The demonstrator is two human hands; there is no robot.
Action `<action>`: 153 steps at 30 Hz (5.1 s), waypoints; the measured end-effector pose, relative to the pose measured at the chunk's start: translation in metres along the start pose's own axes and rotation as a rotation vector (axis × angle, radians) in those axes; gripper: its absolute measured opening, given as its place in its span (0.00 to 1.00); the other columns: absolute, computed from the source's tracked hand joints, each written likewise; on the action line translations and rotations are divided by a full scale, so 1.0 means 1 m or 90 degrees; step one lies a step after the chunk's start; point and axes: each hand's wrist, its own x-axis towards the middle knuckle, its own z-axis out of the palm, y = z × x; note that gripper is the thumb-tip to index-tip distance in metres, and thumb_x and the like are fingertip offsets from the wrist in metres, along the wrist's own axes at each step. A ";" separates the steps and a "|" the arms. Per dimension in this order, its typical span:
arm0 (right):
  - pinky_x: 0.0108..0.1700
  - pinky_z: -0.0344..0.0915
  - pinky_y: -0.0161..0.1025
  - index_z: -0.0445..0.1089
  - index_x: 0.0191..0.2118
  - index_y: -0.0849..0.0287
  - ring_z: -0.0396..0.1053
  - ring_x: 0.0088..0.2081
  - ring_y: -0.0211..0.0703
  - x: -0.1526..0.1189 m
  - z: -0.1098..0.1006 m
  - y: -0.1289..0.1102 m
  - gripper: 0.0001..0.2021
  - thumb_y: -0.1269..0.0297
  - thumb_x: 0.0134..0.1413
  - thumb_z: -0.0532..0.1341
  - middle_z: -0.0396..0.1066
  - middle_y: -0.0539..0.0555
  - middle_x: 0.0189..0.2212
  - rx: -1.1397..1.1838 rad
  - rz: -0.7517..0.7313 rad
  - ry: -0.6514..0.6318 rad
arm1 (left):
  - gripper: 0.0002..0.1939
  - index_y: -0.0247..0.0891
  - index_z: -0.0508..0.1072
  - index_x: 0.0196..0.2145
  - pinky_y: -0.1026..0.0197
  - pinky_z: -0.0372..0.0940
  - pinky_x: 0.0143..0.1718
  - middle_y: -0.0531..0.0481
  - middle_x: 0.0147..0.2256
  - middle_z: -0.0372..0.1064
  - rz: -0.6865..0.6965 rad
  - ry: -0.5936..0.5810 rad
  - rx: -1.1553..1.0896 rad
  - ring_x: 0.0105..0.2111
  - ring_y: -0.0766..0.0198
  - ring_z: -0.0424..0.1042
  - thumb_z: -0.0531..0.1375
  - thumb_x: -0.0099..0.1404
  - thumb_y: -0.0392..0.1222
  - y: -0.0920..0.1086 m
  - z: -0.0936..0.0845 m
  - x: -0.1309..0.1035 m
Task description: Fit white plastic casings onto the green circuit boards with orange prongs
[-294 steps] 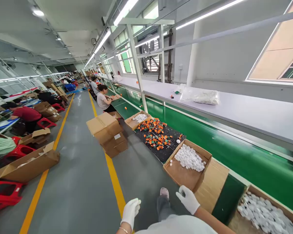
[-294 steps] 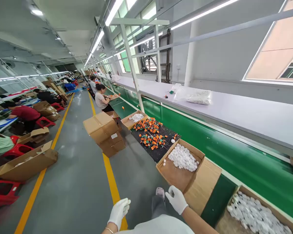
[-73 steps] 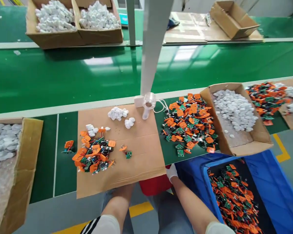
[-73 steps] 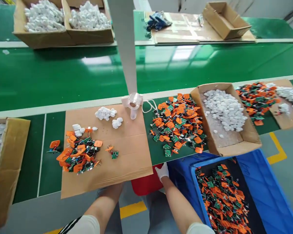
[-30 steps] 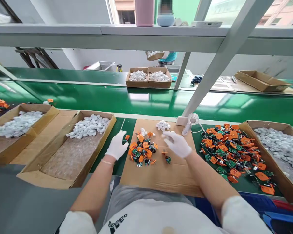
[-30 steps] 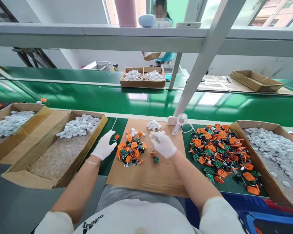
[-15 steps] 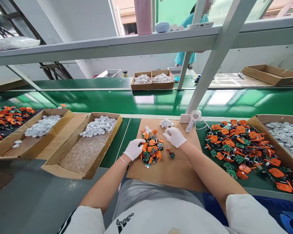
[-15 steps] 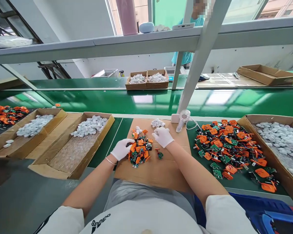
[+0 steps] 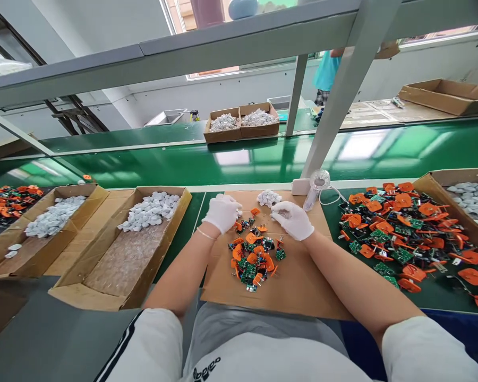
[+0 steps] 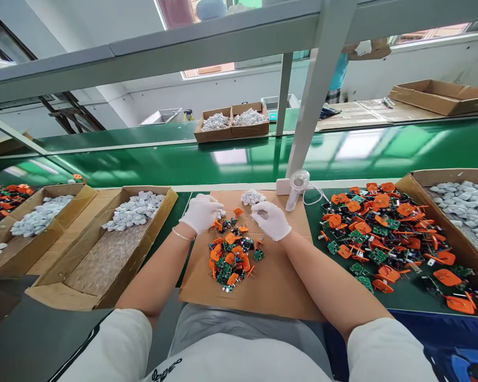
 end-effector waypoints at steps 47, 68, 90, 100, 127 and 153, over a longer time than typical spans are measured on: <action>0.38 0.72 0.42 0.69 0.45 0.57 0.73 0.32 0.41 -0.016 0.014 -0.027 0.20 0.59 0.44 0.67 0.73 0.53 0.33 0.286 0.163 0.040 | 0.19 0.41 0.72 0.47 0.53 0.57 0.40 0.46 0.34 0.73 0.350 0.208 -0.076 0.36 0.56 0.69 0.57 0.63 0.53 0.032 0.044 -0.002; 0.25 0.70 0.35 0.70 0.38 0.60 0.72 0.22 0.38 0.004 -0.006 -0.019 0.17 0.57 0.43 0.69 0.73 0.50 0.23 0.228 0.225 0.032 | 0.18 0.53 0.74 0.48 0.37 0.43 0.61 0.53 0.61 0.58 0.375 -0.064 -0.026 0.61 0.45 0.55 0.57 0.59 0.47 0.026 0.034 -0.003; 0.19 0.59 0.32 0.67 0.44 0.58 0.66 0.23 0.33 -0.004 -0.003 -0.012 0.19 0.56 0.47 0.67 0.75 0.53 0.32 0.337 0.148 0.121 | 0.11 0.39 0.64 0.46 0.52 0.68 0.50 0.44 0.49 0.67 0.219 0.156 -0.658 0.50 0.58 0.71 0.51 0.66 0.38 0.039 0.049 -0.007; 0.35 0.71 0.44 0.65 0.36 0.54 0.73 0.32 0.42 -0.001 -0.004 -0.012 0.16 0.59 0.43 0.69 0.71 0.49 0.30 0.342 0.084 0.159 | 0.09 0.38 0.62 0.29 0.55 0.70 0.45 0.46 0.38 0.73 0.198 0.102 -0.792 0.45 0.59 0.73 0.61 0.54 0.38 0.046 0.056 -0.005; 0.36 0.70 0.42 0.72 0.32 0.57 0.71 0.29 0.41 -0.013 0.001 -0.030 0.11 0.63 0.38 0.70 0.72 0.50 0.26 0.278 0.158 -0.105 | 0.16 0.33 0.73 0.43 0.54 0.72 0.49 0.43 0.45 0.74 0.179 0.081 -0.891 0.42 0.60 0.76 0.63 0.56 0.39 0.051 0.050 -0.012; 0.32 0.61 0.34 0.68 0.32 0.59 0.64 0.27 0.34 -0.015 0.004 -0.036 0.16 0.67 0.34 0.73 0.67 0.45 0.24 0.499 0.322 -0.257 | 0.15 0.40 0.76 0.42 0.58 0.65 0.39 0.49 0.32 0.70 0.439 0.305 -0.335 0.34 0.62 0.69 0.64 0.56 0.41 0.041 0.038 -0.020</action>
